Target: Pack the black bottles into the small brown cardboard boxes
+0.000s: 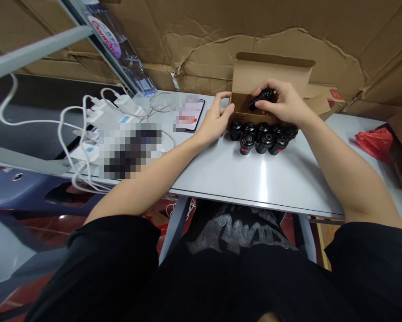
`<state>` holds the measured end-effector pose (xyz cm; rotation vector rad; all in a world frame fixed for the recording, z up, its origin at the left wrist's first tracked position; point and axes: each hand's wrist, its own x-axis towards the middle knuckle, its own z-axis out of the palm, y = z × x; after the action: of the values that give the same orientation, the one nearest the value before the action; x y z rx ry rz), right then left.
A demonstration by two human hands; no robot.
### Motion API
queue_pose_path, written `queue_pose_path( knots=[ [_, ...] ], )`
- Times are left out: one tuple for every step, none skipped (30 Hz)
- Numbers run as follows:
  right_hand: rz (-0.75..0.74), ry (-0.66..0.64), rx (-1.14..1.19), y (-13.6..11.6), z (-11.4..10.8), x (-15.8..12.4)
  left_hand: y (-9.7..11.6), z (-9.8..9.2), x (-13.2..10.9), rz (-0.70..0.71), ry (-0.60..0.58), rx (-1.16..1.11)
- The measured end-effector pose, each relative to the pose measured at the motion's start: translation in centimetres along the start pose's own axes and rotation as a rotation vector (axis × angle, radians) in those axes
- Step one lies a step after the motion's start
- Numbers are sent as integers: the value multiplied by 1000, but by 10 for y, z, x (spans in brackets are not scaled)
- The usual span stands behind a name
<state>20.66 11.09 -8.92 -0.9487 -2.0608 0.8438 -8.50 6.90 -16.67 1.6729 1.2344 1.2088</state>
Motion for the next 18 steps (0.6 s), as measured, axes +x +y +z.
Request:
queue_pose_path(
  knots=[
    [1, 0, -6, -1, 0, 0, 0, 0, 0, 6, 2, 6],
    [0, 0, -5, -1, 0, 0, -1, 0, 0, 14, 1, 14],
    [-3, 0, 3, -1, 0, 0, -1, -1, 0, 23, 0, 24],
    [-8, 2, 12, 0, 0, 1, -1, -2, 0, 33, -2, 35],
    [-14, 2, 22, 1, 1, 2, -1, -3, 0, 43, -3, 49],
    [-18, 1, 28, 3, 1, 2, 0, -4, 0, 52, -4, 66],
    [-22, -2, 29, 5, 1, 3, 1, -5, 0, 60, -5, 82],
    [-28, -6, 24, 7, 0, 4, 3, -6, -1, 70, -4, 96],
    [-38, -9, 15, 8, 0, 5, 5, -6, -1, 79, -3, 107],
    [-50, -14, 2, 9, 0, 6, 6, -6, -2, 90, -3, 114],
    [-63, -20, -11, 11, 0, 6, 8, -6, -3, 102, -2, 116],
    [-76, -26, -22, 11, 0, 6, 9, -5, -3, 113, -2, 116],
    [-84, -33, -29, 12, 0, 6, 11, -5, -4, 124, -1, 116],
    [-87, -36, -29, 12, 0, 6, 12, -5, -4, 134, -2, 120],
    [-86, -36, -26, 12, 0, 6, 14, -6, -3, 143, -4, 126],
    [-84, -32, -19, 11, 0, 6, 16, -8, -1, 148, -9, 134],
    [-81, -24, -11, 11, 0, 6, 19, -10, 1, 151, -18, 145],
    [-77, -18, -3, 11, 0, 5, 23, -13, 3, 153, -30, 159]
  ],
)
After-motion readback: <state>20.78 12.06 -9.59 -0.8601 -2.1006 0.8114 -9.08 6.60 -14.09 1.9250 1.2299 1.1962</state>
